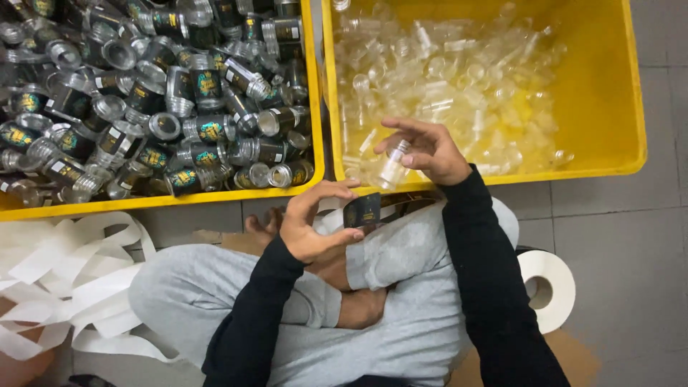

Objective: The person sits cross-legged on the floor and applies labels to small clear plastic jars. They pick up a jar, peel a label from a roll, wrap it around the jar, and smooth it down before placing the labeled jar into a yellow bin.

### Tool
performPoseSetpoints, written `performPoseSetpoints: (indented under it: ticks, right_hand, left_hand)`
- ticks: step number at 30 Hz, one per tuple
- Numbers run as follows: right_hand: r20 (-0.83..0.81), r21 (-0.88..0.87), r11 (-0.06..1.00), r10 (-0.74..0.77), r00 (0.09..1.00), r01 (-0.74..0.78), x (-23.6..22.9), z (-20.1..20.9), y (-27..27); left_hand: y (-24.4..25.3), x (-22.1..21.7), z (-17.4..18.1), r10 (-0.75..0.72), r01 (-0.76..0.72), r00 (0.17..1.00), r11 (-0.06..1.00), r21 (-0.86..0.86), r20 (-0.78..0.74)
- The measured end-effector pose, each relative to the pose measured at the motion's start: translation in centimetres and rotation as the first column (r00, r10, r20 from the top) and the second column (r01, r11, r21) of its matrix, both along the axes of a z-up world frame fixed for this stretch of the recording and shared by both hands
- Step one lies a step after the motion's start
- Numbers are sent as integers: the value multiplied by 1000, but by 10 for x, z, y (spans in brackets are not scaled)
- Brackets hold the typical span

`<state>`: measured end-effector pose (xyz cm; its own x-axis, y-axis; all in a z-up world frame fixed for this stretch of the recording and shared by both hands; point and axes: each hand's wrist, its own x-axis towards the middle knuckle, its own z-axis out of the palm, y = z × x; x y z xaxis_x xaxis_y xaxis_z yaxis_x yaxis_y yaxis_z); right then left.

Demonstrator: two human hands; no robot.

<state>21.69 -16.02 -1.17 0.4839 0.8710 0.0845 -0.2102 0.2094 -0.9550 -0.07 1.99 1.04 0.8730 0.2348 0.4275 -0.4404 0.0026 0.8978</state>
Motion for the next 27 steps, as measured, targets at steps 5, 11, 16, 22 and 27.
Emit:
performPoseSetpoints:
  ticks: [5,11,16,22,27]
  right_hand:
    - [20,-2,998,56,998,-56,-5,-3,5]
    - [75,35,999,3,997,-6,-5,-31,10]
    - [55,94,995,-50,997,45,-2,-65,15]
    - [-64,146,983,-108,992,116,-7,-69,20]
    - [-136,42,994,-92,986,99,-28,-48,25]
  left_hand:
    - [-4,1,5,11,-10,1000,1000,-26,24]
    - [-15,0,-3,-47,47,999,998,-47,-2]
    - [-16,1,-6,-52,52,999,998,-31,-10]
    - [-9,0,2,11,-9,999,999,-53,33]
    - [-19,1,6,13,-15,994,1000,17,104]
